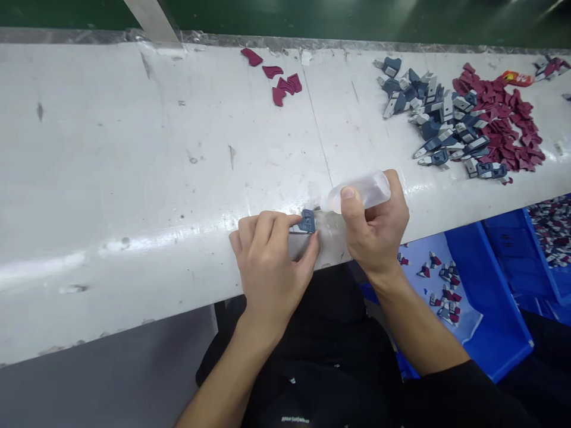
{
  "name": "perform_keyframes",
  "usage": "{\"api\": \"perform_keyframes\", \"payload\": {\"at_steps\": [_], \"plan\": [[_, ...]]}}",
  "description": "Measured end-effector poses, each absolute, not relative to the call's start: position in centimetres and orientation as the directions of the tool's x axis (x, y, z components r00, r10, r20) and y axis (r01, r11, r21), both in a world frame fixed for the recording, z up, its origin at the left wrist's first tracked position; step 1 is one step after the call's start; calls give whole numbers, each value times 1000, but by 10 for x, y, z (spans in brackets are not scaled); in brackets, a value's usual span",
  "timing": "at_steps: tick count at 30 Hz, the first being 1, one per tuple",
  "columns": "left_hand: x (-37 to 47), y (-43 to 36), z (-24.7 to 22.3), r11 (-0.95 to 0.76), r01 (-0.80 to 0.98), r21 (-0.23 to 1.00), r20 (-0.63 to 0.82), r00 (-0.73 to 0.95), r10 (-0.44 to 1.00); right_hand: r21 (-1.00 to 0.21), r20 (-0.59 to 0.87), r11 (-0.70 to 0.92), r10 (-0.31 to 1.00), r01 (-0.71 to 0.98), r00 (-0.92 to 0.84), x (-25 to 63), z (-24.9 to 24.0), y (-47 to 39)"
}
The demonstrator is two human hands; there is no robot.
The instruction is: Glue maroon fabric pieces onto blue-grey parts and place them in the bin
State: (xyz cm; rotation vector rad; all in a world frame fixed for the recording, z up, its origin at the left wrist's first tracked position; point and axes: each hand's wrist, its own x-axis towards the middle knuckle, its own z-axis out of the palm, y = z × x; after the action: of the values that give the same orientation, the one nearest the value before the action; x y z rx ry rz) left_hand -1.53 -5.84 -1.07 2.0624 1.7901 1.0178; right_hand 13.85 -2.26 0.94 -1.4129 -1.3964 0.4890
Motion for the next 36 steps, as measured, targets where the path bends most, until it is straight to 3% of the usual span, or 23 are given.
{"api": "perform_keyframes", "payload": {"at_steps": [11,36], "plan": [[-15,-60,-11,-230,773,591,349,12,937,-680,504,303,854,668,125,142,20,-28],[-15,-60,-13,-234,773,590,362,6,932,-819,370,265,921,509,117,133,19,-28]]}}
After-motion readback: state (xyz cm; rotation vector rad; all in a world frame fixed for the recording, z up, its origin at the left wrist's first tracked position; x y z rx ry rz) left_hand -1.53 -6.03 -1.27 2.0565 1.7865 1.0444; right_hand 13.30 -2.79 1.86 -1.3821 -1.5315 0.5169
